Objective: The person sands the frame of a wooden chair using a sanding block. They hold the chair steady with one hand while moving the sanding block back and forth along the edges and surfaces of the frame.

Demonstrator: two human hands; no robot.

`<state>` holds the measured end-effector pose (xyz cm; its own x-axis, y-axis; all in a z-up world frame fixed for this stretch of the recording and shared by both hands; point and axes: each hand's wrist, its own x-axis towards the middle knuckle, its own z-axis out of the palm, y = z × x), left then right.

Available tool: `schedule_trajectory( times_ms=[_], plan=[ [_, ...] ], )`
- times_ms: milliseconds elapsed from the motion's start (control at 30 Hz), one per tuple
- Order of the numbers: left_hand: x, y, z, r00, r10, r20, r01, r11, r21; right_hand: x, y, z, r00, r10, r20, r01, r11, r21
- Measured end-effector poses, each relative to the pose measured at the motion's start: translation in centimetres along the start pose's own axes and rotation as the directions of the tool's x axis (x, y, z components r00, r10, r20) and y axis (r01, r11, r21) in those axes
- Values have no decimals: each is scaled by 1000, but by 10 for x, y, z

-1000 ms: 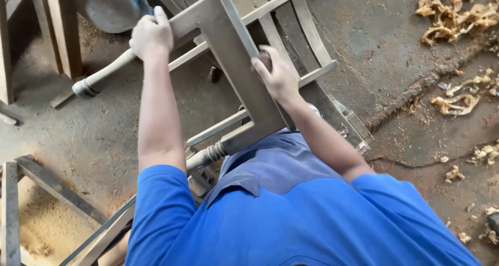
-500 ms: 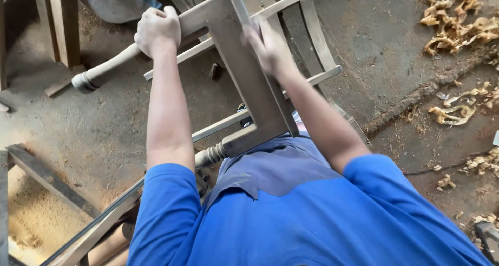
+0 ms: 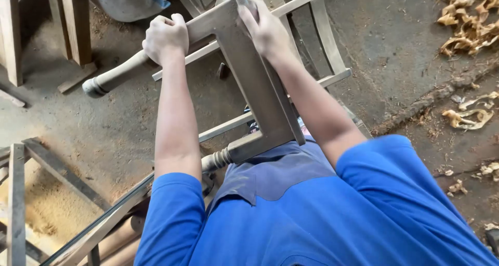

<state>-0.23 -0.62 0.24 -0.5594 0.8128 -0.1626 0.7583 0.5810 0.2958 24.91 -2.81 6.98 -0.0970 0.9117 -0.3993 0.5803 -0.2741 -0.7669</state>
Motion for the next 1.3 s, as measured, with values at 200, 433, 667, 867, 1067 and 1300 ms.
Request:
schedule_trajectory(
  times_ms=[200, 433, 667, 867, 1067, 1300],
  plan=[
    [-1, -1, 4, 1000, 9, -11, -9, 1000, -17, 48, 9, 11, 999, 43, -28, -35, 973, 226],
    [-4, 4, -3, 1000, 1, 7, 0, 999, -49, -144, 98, 5, 999, 16, 31, -20, 992, 126],
    [-4, 5, -5, 999, -19, 35, 21, 999, -44, -129, 57, 8, 997, 17, -80, -25, 995, -102],
    [-6, 7, -6, 1000, -12, 22, 14, 998, -58, 30, -5, 8, 998, -20, -55, 17, 998, -55],
    [3, -2, 8, 999, 1, -44, -4, 997, -80, 26, 24, 14, 992, -103, -71, 106, 994, 40],
    [9, -6, 15, 997, 11, -74, -15, 998, -56, -193, 180, 21, 992, 79, 97, -95, 981, 169]
  ],
)
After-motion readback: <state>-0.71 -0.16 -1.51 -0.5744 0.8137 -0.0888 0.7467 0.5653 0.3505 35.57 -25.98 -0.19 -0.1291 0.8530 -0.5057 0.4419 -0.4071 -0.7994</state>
